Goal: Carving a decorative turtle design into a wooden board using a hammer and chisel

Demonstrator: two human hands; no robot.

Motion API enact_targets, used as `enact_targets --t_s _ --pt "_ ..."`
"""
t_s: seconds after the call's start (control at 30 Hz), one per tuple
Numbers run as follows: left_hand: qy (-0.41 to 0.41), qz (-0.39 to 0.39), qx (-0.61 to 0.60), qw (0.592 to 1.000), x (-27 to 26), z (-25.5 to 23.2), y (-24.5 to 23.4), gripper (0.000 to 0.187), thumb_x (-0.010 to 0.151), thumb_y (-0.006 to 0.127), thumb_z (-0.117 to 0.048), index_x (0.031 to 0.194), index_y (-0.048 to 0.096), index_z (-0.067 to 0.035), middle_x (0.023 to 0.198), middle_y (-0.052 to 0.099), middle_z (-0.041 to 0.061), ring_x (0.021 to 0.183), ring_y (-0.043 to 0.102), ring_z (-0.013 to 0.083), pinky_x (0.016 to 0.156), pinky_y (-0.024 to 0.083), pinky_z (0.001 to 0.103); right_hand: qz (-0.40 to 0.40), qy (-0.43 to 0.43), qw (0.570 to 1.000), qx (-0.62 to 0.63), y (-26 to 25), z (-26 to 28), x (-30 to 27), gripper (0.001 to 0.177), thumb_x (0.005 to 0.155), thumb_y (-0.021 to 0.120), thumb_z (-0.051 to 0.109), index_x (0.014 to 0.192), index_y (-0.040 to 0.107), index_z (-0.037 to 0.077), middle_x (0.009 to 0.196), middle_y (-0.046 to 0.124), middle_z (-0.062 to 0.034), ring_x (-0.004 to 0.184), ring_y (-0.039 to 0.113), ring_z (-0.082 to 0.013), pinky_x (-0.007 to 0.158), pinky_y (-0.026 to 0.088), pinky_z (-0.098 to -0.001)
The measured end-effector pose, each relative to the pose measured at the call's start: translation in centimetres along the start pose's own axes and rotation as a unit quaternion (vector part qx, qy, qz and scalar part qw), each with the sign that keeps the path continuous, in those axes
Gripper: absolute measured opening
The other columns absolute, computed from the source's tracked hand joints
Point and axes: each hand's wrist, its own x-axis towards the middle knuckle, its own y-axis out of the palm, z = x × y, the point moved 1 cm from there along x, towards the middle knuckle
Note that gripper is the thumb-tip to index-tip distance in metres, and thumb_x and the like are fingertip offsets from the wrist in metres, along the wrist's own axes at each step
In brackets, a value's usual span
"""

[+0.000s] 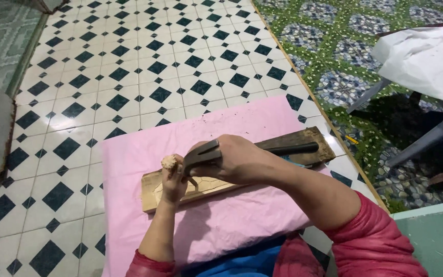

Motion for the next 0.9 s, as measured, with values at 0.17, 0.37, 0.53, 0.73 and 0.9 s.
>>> enact_targets --t_s 0.17,0.37,0.53,0.73,0.9 --pt "-0.081 0.007 -0.076 0.994 0.1 2.5 -0.3 0.037 0.096 0.063 -0.031 0.082 0.059 0.003 0.044 0.046 0.009 0.034 0.05 0.0131 0.03 0.052 0.031 -0.008 0.007 1.0 -0.015 0.5 -2.0 0.6 0.037 0.091 0.062 0.047 0.107 0.073 0.015 0.086 0.077 -0.018 0.087 0.073 -0.044 0.078 0.057 -0.0496" --pt "-0.146 0.033 -0.129 0.98 0.8 4.8 -0.3 0.019 0.087 0.069 -0.009 0.077 0.059 0.003 0.044 0.042 0.007 0.032 0.043 0.014 0.024 0.05 0.037 -0.023 0.003 0.999 -0.029 0.4 -2.2 1.7 0.037 0.092 0.063 0.047 0.105 0.073 0.014 0.083 0.077 -0.0182 0.082 0.074 -0.042 0.076 0.058 -0.0477" --pt "-0.165 0.015 -0.172 0.971 1.3 4.3 0.3 0.012 0.091 0.061 -0.007 0.082 0.058 0.0 0.047 0.04 0.004 0.036 0.037 0.0092 0.028 0.042 0.027 -0.035 0.001 0.999 -0.02 0.4 -3.6 2.2 0.037 0.092 0.064 0.047 0.105 0.073 0.014 0.079 0.076 -0.018 0.076 0.073 -0.0417 0.073 0.057 -0.0463" --pt "-0.185 0.048 -0.207 0.959 1.8 4.1 0.4 0.013 0.095 0.063 -0.01 0.085 0.06 -0.001 0.053 0.042 0.006 0.04 0.032 0.0087 0.032 0.027 0.022 -0.038 -0.007 0.999 -0.024 0.5 -3.7 2.4 0.036 0.091 0.066 0.046 0.102 0.073 0.013 0.079 0.076 -0.0184 0.076 0.073 -0.0421 0.073 0.057 -0.0458" --pt "-0.171 0.057 -0.188 0.966 1.4 4.5 0.5 0.018 0.091 0.066 -0.004 0.075 0.059 0.0 0.049 0.039 0.006 0.04 0.03 0.0111 0.035 0.027 0.023 -0.034 0.007 0.999 -0.035 0.3 -3.9 2.9 0.031 0.095 0.063 0.041 0.102 0.073 0.013 0.079 0.077 -0.0155 0.071 0.074 -0.035 0.073 0.057 -0.0415"
